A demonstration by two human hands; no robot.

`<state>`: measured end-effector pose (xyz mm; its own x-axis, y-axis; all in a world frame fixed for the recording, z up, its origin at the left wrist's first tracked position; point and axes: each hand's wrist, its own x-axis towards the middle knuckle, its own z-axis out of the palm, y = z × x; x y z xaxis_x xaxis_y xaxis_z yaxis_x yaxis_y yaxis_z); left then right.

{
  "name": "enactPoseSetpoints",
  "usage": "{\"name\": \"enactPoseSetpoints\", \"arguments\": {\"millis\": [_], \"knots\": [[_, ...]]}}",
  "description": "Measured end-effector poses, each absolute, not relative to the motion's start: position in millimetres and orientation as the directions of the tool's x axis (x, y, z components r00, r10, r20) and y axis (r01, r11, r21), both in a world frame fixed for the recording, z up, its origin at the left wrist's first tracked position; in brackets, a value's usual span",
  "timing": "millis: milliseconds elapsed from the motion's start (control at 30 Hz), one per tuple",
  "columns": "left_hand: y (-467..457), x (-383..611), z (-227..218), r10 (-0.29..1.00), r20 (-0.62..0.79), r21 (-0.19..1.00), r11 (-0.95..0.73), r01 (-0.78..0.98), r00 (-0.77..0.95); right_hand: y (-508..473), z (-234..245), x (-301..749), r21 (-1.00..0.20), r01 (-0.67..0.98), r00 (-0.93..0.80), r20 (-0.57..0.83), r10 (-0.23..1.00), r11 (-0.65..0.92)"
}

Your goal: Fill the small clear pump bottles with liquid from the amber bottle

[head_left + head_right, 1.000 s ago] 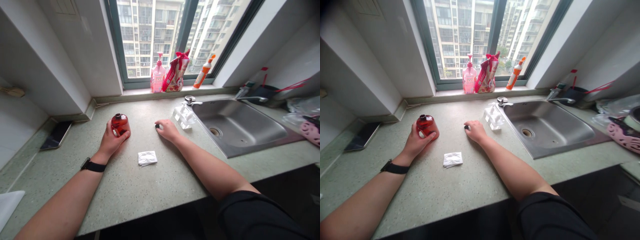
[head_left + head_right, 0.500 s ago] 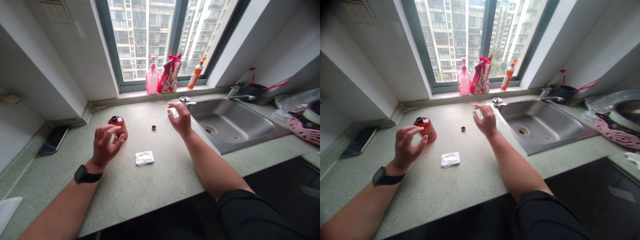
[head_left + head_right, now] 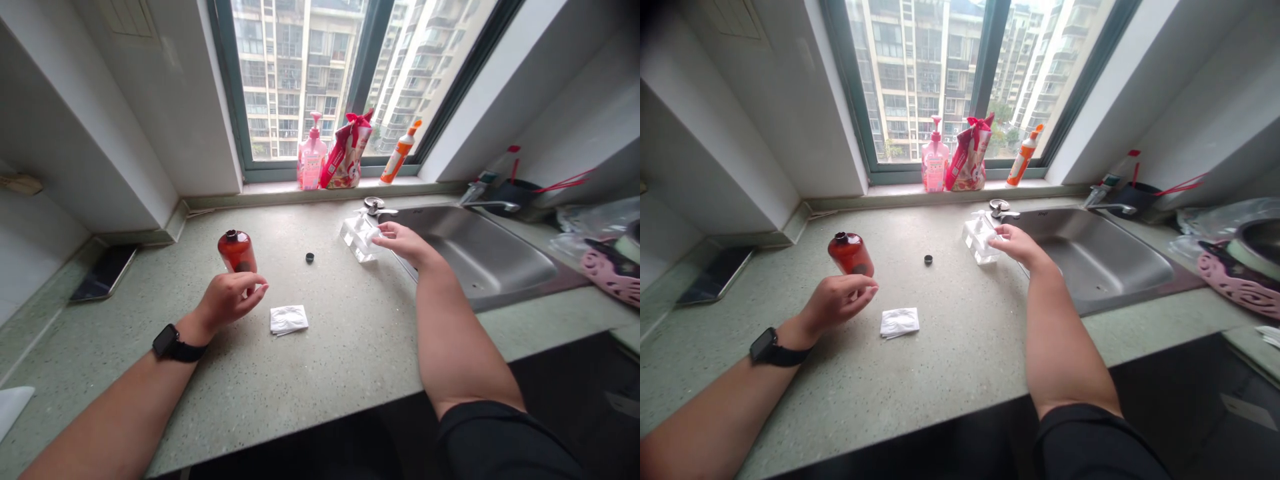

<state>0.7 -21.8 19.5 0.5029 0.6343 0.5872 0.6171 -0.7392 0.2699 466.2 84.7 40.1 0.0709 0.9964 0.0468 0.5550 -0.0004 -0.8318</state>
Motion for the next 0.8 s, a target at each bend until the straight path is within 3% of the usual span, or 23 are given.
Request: {"name": "enactPoseSetpoints", "arguments": {"millis": [267,533,633,800], "knots": [[-21,3,19,0.674,0.538,0.335,-0.722,0.605,0.506,83,40,463,-0.698,0.711,0.093,0.214,0.972,0.086],[-21,6,13,0.695,0.514,0.399,-0.712,0.577,0.503,69,62,427,-0.888,0.339,-0.056,0.309,0.949,0.309],[-21,7,12,0.703,0.51,0.423,-0.706,0.567,0.495,63,63,396,-0.894,0.222,-0.162,0.36,0.919,0.39],[-21,9,11,0.75,0.479,0.514,-0.661,0.547,0.456,48,45,329,-0.868,0.163,-0.305,0.408,0.86,0.47]]}}
